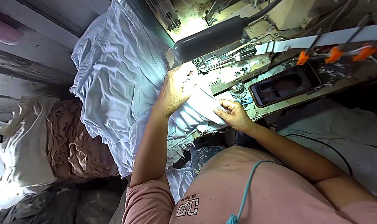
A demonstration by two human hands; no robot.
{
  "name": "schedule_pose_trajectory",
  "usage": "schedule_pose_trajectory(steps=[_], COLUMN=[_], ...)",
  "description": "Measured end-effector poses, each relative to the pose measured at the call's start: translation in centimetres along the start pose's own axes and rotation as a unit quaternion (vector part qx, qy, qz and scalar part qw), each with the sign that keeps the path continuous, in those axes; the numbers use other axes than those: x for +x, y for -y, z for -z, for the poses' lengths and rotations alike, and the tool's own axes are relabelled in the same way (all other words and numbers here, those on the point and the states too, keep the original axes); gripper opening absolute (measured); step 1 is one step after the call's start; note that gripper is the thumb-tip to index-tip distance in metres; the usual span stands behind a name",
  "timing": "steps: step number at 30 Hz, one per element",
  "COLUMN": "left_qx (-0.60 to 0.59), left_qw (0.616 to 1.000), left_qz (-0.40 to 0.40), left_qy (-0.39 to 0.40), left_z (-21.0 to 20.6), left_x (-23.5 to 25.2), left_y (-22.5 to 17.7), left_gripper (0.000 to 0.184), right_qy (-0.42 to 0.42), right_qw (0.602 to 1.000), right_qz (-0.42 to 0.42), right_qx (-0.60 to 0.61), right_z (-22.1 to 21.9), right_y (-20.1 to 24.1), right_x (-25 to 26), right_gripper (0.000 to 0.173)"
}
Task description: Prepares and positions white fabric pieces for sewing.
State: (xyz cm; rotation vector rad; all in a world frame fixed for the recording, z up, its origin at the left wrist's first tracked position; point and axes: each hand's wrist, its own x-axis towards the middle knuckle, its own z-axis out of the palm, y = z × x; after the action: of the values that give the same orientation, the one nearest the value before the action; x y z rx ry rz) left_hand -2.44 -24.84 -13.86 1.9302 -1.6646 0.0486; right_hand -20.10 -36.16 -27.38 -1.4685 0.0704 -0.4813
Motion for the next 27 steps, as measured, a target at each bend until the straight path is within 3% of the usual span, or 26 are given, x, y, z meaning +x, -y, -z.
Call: schedule_pose_trajectory(steps=[3,9,14,17,20,23,27], left_qx=[-0.151,0.097,0.079,0.130,0.233,0.255,0.273], left_qw=[0.988,0.993,0.995,0.990,0.966,0.953,0.960], left_qz=[0.007,0.025,-0.012,-0.028,-0.052,-0.083,-0.003], left_qy=[-0.029,-0.059,-0.061,-0.050,-0.103,-0.138,-0.064], left_z=[-0.6,-1.9,-1.9,-2.1,-2.2,-2.9,-5.0], left_x=[-0.1,0.0,0.3,0.3,-0.4,-2.4,-3.8], left_y=[0.5,1.1,0.4,0.1,-1.1,-2.6,-3.8], left_gripper=[0.009,0.014,0.015,0.020,0.022,0.020,0.032], right_qy=[-0.012,0.029,0.052,0.036,0.029,0.030,0.031], right_qw=[1.000,0.999,0.997,0.998,0.999,0.999,0.999], right_qz=[0.010,-0.016,-0.040,-0.038,-0.030,-0.019,-0.025], right_qx=[-0.027,0.008,0.031,0.026,0.020,0.011,0.006], right_z=[0.2,0.3,0.4,0.4,0.4,0.5,0.6], right_y=[-0.5,-0.5,-0.3,-0.3,-0.2,-0.4,-0.4], right_x=[-0.1,-0.2,-0.5,-0.4,-0.2,-0.1,-0.2], right_gripper=[0.008,0.006,0.002,0.003,0.005,0.008,0.007])
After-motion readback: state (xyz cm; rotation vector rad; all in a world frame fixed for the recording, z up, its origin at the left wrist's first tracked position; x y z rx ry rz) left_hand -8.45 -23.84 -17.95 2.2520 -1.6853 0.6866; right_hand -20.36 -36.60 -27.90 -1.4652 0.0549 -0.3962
